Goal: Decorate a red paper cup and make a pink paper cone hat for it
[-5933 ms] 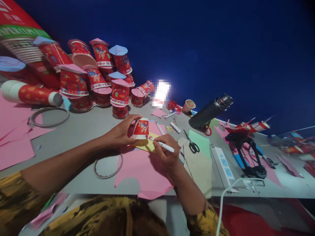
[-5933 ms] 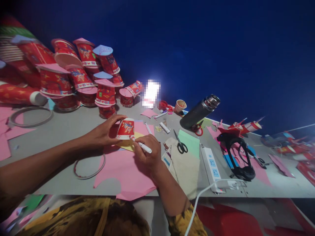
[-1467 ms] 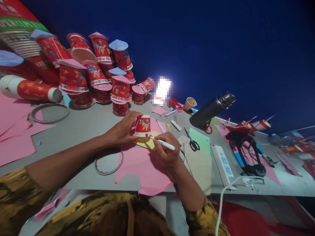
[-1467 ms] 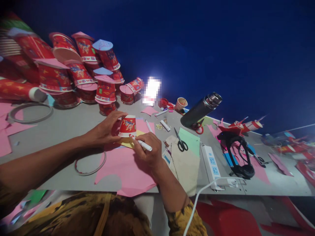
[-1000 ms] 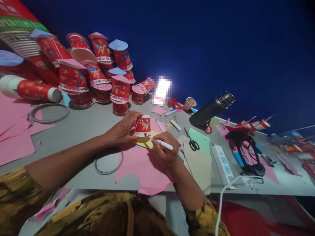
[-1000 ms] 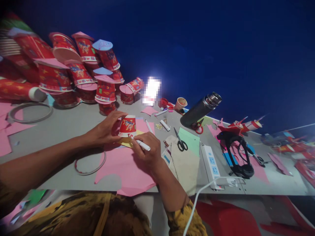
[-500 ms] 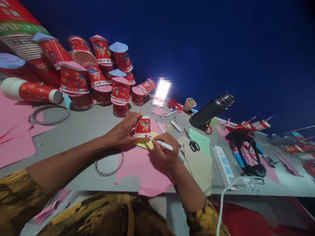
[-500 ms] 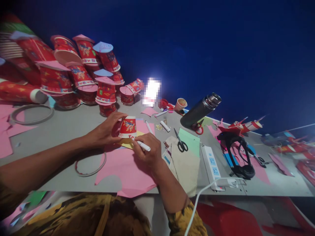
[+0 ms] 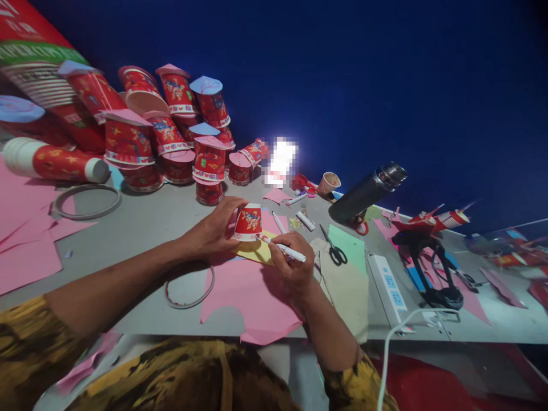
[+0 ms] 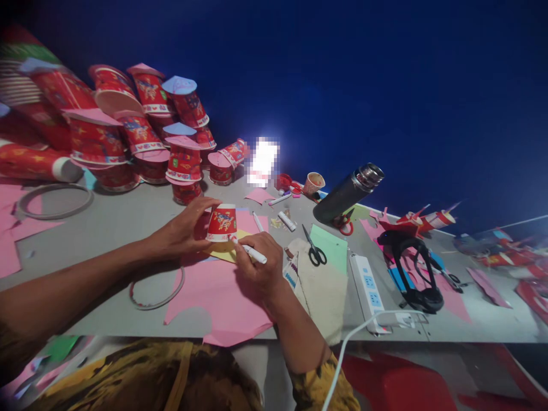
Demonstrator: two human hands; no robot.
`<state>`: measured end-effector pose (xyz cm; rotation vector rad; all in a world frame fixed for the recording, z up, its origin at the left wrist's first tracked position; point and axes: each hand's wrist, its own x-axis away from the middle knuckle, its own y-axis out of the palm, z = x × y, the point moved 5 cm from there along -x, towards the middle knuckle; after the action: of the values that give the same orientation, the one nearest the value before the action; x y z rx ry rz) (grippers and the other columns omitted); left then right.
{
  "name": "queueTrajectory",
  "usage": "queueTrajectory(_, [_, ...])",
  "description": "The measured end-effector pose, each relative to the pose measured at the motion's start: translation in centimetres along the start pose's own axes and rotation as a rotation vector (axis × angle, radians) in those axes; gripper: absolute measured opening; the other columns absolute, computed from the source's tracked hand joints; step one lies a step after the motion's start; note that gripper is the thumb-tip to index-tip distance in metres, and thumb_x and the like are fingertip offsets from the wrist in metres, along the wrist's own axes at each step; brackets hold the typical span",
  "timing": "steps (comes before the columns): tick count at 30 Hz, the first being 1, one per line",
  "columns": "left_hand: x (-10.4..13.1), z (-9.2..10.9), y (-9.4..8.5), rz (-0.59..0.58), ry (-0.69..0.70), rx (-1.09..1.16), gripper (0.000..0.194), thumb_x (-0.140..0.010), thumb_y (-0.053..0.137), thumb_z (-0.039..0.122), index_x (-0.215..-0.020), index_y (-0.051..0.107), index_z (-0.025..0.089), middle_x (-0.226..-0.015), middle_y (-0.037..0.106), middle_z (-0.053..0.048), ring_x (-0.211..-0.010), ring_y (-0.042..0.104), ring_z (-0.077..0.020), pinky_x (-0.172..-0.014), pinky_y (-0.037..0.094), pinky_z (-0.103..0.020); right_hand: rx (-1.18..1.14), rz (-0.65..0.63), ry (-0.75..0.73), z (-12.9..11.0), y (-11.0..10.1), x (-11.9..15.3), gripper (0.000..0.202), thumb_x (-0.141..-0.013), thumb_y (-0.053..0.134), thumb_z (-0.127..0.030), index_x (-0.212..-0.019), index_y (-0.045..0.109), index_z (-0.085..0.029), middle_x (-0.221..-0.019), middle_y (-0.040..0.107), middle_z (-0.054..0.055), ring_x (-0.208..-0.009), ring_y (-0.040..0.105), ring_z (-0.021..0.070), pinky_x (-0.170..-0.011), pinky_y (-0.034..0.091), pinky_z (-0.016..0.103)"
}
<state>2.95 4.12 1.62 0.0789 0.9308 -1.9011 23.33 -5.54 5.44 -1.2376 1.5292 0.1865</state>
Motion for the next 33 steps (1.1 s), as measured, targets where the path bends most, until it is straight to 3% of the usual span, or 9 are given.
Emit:
queueTrajectory(5, [0.01, -0.03, -0.01, -0.009, -0.006, -0.021, 0.074, -0.082, 0.08, 0.037, -0.148, 0.046, 0.028, -0.15, 0.054, -0.015, -0.141, 0.056, -0.0391, -0.12, 0.048, -0.066, 0.016, -0.073, 0.012, 0.04, 0.43, 0.12, 0.015, -0.105, 0.061, -0.023, -0.093, 0.07, -0.023, -0.079, 0.076, 0.004, -0.071, 0.07, 0.0189, -0.069, 0.055, 0.034])
queueTrajectory(13, [-0.01, 0.21, -0.07, 0.006, -0.002, -0.003, 0.075, -0.084, 0.081, 0.046, -0.148, 0.046, 0.027, -0.146, 0.055, -0.015, -0.138, 0.058, -0.0386, -0.119, 0.051, -0.062, -0.041, 0.037, 0.074, 0.57, -0.38, 0.08, 0.012, -0.103, 0.064, -0.023, -0.092, 0.07, -0.023, -0.079, 0.075, 0.003, -0.07, 0.069, 0.0183, -0.066, 0.055, 0.032])
queueTrajectory(22, [-0.11, 0.36, -0.07, 0.012, -0.032, 0.009, 0.075, -0.082, 0.082, 0.048, -0.146, 0.049, 0.026, -0.144, 0.058, -0.014, -0.137, 0.059, -0.0381, -0.118, 0.052, -0.061, -0.006, -0.021, 0.074, 0.65, -0.15, 0.21, 0.014, -0.103, 0.063, -0.024, -0.091, 0.071, -0.022, -0.079, 0.076, 0.004, -0.07, 0.07, 0.0188, -0.067, 0.055, 0.033])
queueTrajectory(28, [-0.08, 0.04, -0.04, 0.01, -0.022, -0.01, 0.075, -0.08, 0.083, 0.042, -0.145, 0.049, 0.03, -0.146, 0.058, -0.014, -0.138, 0.058, -0.0403, -0.119, 0.051, -0.065, 0.015, -0.04, 0.037, 0.38, 0.19, 0.12, 0.015, -0.104, 0.062, -0.024, -0.091, 0.07, -0.023, -0.077, 0.076, 0.004, -0.069, 0.07, 0.0183, -0.067, 0.055, 0.033])
queueTrajectory(33, [-0.06, -0.13, -0.01, 0.008, -0.028, -0.019, 0.076, -0.08, 0.082, 0.042, -0.147, 0.048, 0.029, -0.148, 0.057, -0.015, -0.14, 0.058, -0.04, -0.12, 0.05, -0.063, -0.058, 0.024, 0.072, 0.59, -0.27, 0.3, 0.01, -0.105, 0.063, -0.023, -0.098, 0.07, -0.023, -0.082, 0.078, 0.004, -0.072, 0.073, 0.0185, -0.067, 0.057, 0.032])
